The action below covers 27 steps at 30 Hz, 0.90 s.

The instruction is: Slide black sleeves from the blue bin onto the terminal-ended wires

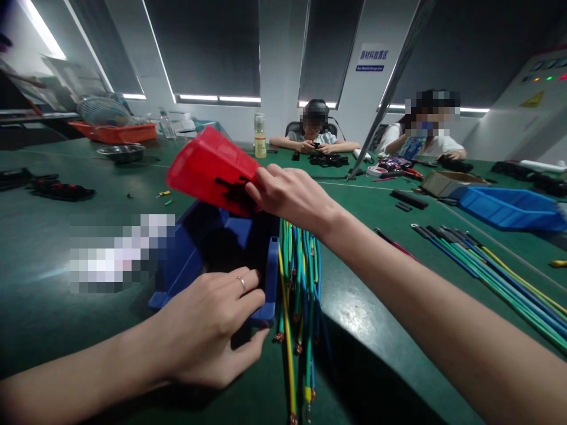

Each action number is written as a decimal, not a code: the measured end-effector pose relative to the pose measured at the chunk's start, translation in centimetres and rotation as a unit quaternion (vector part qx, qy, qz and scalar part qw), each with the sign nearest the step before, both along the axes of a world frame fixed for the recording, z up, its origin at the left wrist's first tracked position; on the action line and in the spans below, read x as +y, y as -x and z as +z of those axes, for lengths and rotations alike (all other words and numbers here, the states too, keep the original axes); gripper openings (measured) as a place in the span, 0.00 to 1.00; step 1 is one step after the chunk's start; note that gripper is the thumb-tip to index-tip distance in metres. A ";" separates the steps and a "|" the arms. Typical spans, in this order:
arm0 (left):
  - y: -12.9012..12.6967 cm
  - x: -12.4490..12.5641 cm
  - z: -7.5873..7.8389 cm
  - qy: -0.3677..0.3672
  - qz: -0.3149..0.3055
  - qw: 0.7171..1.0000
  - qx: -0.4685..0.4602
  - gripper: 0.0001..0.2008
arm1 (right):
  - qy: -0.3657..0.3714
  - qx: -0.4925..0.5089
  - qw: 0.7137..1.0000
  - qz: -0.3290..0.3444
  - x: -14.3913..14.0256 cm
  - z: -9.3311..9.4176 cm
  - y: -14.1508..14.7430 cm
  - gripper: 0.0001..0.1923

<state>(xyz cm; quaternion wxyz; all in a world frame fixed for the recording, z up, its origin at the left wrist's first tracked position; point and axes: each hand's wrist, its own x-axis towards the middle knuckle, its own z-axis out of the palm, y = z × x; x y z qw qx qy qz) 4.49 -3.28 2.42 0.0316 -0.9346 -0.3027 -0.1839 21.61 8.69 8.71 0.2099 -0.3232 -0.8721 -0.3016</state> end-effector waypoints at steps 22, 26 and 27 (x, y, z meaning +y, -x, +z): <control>0.0 0.1 -0.2 -0.013 -0.012 1.000 -0.005 0.05 | 0.122 0.334 0.889 -0.288 3.2 -2.9 -7.7 0.09; 0.0 0.1 -0.4 -0.010 -0.017 1.000 -0.017 0.05 | 0.220 0.299 0.850 -0.373 5.1 -5.4 -11.7 0.12; 0.0 0.1 -0.5 -0.010 -0.018 1.000 -0.018 0.04 | 0.230 0.288 0.849 -0.378 5.4 -5.9 -12.8 0.14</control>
